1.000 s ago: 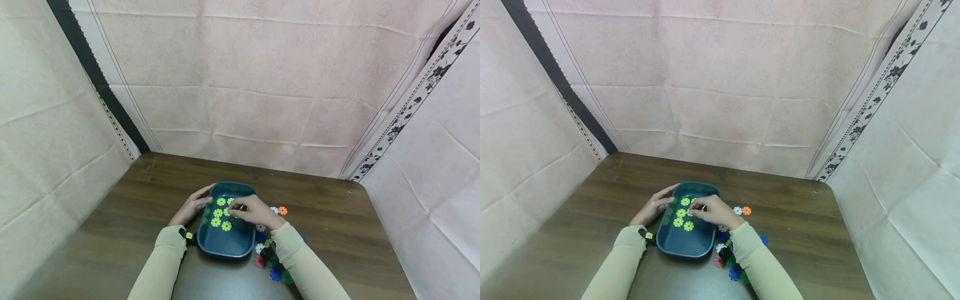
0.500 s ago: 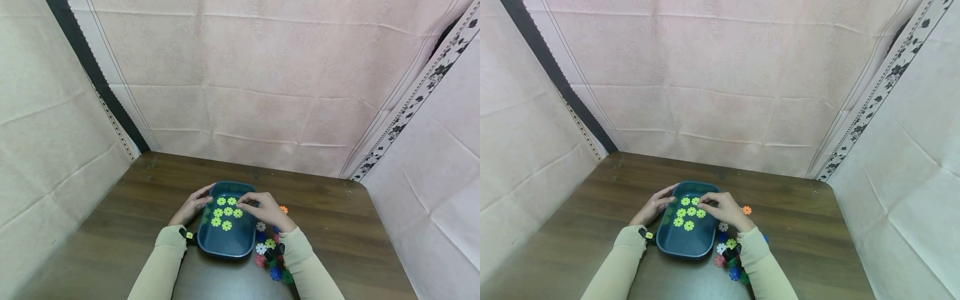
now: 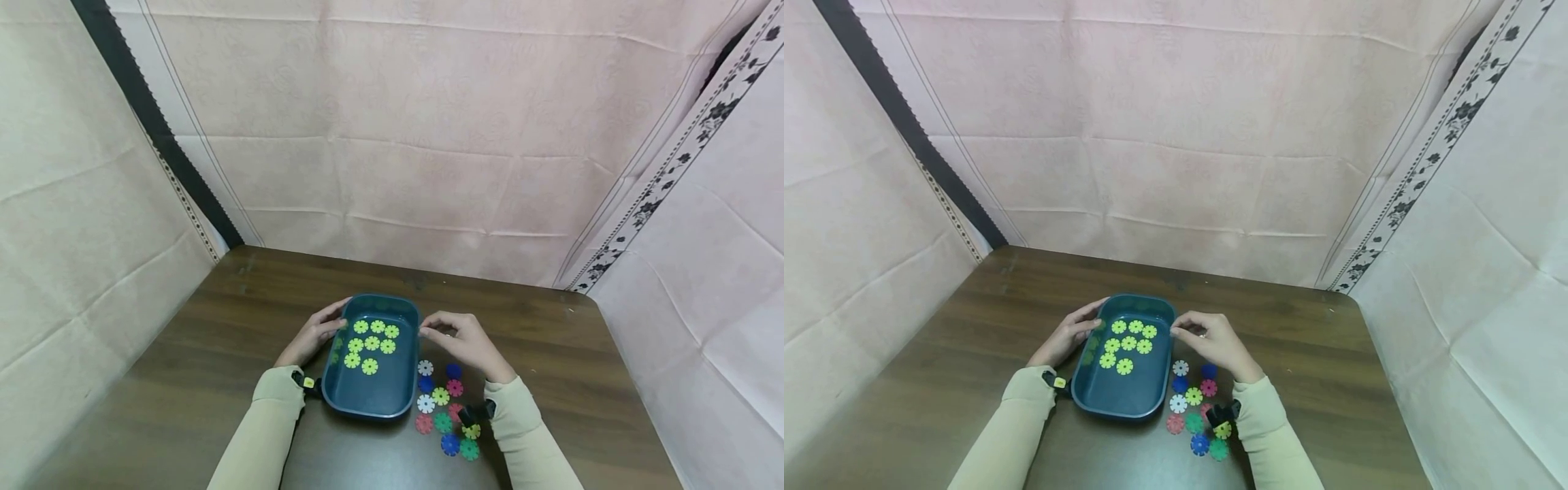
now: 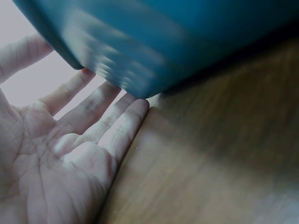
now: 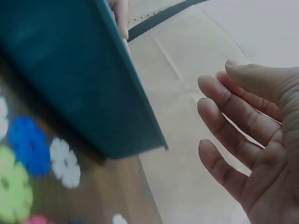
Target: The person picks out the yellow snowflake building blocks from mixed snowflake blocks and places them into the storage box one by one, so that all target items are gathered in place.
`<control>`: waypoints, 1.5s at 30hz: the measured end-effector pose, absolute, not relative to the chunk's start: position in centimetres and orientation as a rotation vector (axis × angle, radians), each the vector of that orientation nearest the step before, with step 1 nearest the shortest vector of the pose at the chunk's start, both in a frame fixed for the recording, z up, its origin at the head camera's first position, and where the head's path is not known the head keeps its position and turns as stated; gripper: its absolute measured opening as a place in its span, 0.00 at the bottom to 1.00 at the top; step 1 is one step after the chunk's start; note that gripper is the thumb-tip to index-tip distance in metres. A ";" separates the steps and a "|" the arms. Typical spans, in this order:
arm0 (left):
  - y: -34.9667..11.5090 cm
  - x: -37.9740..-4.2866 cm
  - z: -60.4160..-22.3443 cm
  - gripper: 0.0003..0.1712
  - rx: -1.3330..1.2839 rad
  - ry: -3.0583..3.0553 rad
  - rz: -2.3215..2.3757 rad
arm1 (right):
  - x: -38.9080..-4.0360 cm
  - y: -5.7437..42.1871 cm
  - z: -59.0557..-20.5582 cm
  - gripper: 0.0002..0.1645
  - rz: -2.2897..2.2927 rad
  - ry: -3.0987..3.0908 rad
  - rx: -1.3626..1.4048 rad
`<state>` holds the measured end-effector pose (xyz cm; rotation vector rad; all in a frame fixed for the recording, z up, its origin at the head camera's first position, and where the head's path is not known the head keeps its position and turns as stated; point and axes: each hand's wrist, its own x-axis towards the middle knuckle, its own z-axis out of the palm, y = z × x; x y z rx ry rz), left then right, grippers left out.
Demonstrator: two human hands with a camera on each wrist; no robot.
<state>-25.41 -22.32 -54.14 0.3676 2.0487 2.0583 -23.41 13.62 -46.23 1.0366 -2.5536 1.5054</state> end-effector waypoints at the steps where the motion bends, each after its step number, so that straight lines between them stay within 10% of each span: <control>1: -22.3 -25.4 -54.1 0.31 0.366 2.048 2.059 | -23.3 14.0 -46.3 0.15 1.505 -2.564 1.022; 24: -22.3 -25.4 -54.3 0.30 0.382 2.065 2.063 | -18.5 19.0 -55.0 0.08 1.398 -2.553 1.115; 45: -22.2 -25.5 -54.0 0.29 0.384 2.036 2.072 | -18.1 18.6 -55.3 0.16 1.170 -2.636 1.160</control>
